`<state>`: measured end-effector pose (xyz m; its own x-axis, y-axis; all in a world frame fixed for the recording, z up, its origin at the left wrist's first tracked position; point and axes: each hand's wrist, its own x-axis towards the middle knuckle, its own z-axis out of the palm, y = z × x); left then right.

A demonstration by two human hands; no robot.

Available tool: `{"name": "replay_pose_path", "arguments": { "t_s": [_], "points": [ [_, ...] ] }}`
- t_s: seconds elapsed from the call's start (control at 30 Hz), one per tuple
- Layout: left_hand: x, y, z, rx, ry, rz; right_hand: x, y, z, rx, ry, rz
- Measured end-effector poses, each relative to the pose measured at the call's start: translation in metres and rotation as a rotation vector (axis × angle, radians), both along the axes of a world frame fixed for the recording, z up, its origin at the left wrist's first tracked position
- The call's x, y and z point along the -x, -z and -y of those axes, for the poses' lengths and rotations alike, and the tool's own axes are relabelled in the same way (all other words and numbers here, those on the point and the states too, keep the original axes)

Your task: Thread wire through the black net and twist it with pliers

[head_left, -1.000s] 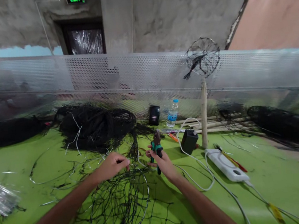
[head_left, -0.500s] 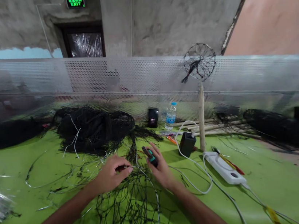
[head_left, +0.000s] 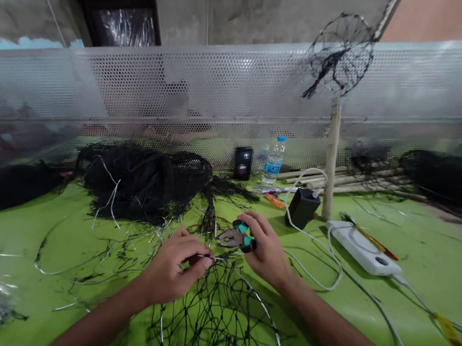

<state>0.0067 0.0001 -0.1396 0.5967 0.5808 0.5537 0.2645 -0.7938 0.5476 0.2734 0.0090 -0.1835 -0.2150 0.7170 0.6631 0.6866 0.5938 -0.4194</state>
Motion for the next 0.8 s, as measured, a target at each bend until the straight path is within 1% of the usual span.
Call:
{"name": "replay_pose_path", "arguments": {
  "t_s": [0.13,0.33,0.5,0.57,0.8],
  "points": [
    [0.001,-0.006,0.002,-0.017,0.038,-0.015,-0.001,-0.001,0.001,-0.011,0.005,0.047],
    [0.004,-0.009,0.002,0.028,0.046,-0.015,-0.002,0.003,-0.002,-0.074,0.044,0.156],
    [0.004,-0.01,0.0,0.007,0.057,0.017,-0.003,0.003,0.0,-0.094,0.012,0.208],
    [0.004,-0.012,-0.001,0.012,0.061,0.001,-0.002,0.003,0.001,-0.094,0.007,0.209],
    [0.007,-0.02,0.001,0.128,0.1,-0.071,0.002,-0.001,0.006,-0.079,-0.013,0.198]
  ]
}}
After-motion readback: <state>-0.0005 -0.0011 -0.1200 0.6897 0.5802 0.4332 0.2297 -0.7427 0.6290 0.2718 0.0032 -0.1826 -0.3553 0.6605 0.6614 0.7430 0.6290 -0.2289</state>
